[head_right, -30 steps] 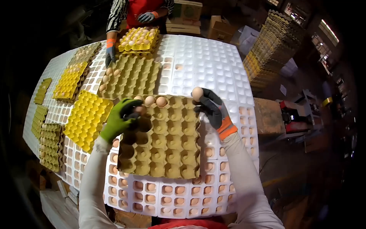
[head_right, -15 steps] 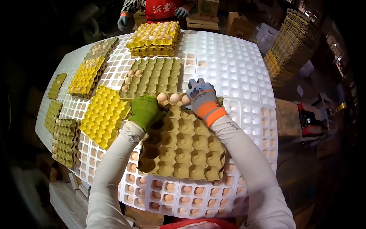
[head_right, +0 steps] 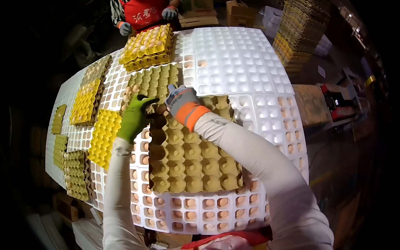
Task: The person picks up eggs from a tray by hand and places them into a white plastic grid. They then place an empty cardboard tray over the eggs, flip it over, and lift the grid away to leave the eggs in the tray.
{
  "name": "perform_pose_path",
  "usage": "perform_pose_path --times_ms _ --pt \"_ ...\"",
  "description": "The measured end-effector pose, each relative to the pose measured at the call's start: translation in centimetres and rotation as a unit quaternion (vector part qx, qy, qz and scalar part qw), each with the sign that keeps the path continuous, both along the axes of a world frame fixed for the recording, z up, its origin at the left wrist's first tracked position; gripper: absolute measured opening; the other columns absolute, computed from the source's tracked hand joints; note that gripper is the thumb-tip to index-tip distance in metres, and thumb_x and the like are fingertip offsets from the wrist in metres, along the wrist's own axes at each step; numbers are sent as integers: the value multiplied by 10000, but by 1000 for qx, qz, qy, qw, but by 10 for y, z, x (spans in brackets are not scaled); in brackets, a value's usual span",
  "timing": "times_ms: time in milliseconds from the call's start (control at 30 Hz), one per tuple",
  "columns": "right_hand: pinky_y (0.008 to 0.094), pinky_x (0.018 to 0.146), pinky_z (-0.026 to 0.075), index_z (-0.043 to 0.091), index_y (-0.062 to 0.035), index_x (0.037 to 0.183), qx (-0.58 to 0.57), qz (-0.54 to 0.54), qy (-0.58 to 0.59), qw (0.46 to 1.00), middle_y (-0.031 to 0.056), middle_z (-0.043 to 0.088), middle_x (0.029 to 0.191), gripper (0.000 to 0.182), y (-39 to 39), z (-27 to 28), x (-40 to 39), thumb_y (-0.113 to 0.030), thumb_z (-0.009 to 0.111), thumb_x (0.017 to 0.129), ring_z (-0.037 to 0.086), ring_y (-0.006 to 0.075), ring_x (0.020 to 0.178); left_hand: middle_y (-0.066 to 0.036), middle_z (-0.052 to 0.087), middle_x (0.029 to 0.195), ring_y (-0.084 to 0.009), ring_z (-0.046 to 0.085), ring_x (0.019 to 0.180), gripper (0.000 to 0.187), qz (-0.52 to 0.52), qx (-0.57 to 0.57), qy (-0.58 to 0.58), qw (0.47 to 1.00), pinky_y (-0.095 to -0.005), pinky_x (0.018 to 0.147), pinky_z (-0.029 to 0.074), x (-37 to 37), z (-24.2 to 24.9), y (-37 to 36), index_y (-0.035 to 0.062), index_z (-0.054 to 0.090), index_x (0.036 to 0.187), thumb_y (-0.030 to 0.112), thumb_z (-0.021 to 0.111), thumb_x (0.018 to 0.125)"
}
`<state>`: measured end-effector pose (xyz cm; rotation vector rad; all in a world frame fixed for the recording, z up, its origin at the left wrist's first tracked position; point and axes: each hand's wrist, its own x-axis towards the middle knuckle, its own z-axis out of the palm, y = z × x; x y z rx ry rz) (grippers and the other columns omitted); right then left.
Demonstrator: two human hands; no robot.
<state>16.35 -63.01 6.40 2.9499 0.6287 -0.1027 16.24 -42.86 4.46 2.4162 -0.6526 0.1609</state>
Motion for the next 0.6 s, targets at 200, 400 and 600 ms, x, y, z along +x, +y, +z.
perform_pose_path --times_ms 200,400,600 --pt "276 589 538 605 -69 1312 734 -60 355 576 82 652 1227 637 -88 -8 -49 -595 570 954 640 142 806 -138 625 1049 -339 658 912 115 -15 302 -58 951 -449 732 521 15 21 -30 198 732 934 167 669 842" --pt "270 474 461 479 -134 1435 863 -114 477 116 134 582 1334 626 -145 -23 -158 -591 440 1009 592 180 734 -79 667 952 -321 655 868 199 -16 274 -101 956 -420 724 516 20 10 -22 193 747 909 227 789 718" --pt "260 496 460 439 -156 1455 882 -197 427 -12 107 611 1260 576 -223 -83 -295 -552 399 1038 586 172 747 1 639 906 -79 597 730 309 94 -263 264 923 -210 528 450 -25 49 -31 87 648 1202 257 689 946"
